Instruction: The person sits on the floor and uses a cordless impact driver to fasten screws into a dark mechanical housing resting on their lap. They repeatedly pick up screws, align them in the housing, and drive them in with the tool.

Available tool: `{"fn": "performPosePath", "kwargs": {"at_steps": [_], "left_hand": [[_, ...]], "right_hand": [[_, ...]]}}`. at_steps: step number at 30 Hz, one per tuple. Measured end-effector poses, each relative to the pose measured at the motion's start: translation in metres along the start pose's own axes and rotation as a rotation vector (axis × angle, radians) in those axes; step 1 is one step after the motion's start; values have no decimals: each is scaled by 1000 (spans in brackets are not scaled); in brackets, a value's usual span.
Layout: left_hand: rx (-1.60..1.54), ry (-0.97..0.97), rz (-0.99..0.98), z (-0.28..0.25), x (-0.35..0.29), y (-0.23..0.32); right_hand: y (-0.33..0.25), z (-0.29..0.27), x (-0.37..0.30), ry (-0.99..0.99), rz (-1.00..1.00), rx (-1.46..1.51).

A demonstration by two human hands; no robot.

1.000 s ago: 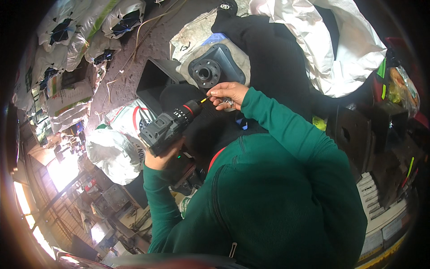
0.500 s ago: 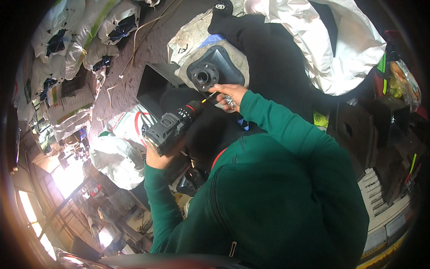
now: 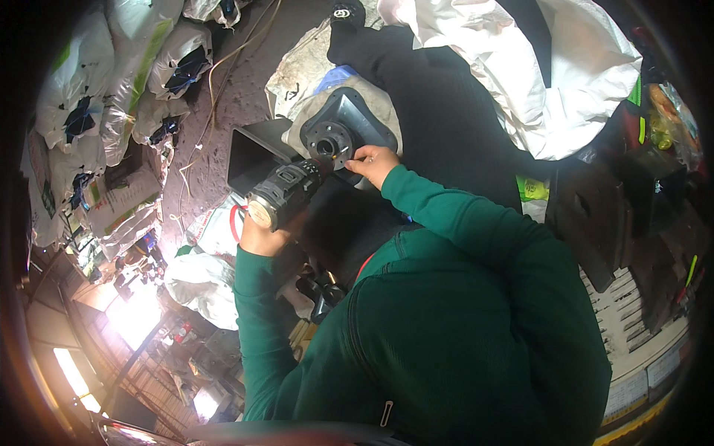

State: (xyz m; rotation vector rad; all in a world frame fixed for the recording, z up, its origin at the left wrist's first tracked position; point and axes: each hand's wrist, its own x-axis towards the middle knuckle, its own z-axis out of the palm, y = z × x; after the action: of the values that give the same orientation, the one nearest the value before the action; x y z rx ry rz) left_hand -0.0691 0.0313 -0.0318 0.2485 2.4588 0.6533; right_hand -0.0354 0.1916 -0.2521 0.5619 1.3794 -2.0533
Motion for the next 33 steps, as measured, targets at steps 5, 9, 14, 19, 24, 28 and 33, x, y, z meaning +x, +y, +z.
{"fn": "performPosePath", "kwargs": {"at_steps": [5,9,14,19,24,28,33], "left_hand": [[6,-106,-92,-10,12,17],[88,-127,-215,-9,17,20],[58,-154,-196,-7,24,17],[142,-126,-210,-3,20,15],[8,-86,-98,4,27,7],[-94,14,-132,13,11,12],[-44,197,105,16,-55,11]], "right_hand": [[-4,3,3,-14,61,-44],[-10,7,4,-5,66,-73],[-1,11,8,-3,50,-41],[12,14,14,28,15,-69],[10,11,16,54,-30,-274],[5,9,17,21,-39,-247],[2,5,19,-49,-3,-63]]}}
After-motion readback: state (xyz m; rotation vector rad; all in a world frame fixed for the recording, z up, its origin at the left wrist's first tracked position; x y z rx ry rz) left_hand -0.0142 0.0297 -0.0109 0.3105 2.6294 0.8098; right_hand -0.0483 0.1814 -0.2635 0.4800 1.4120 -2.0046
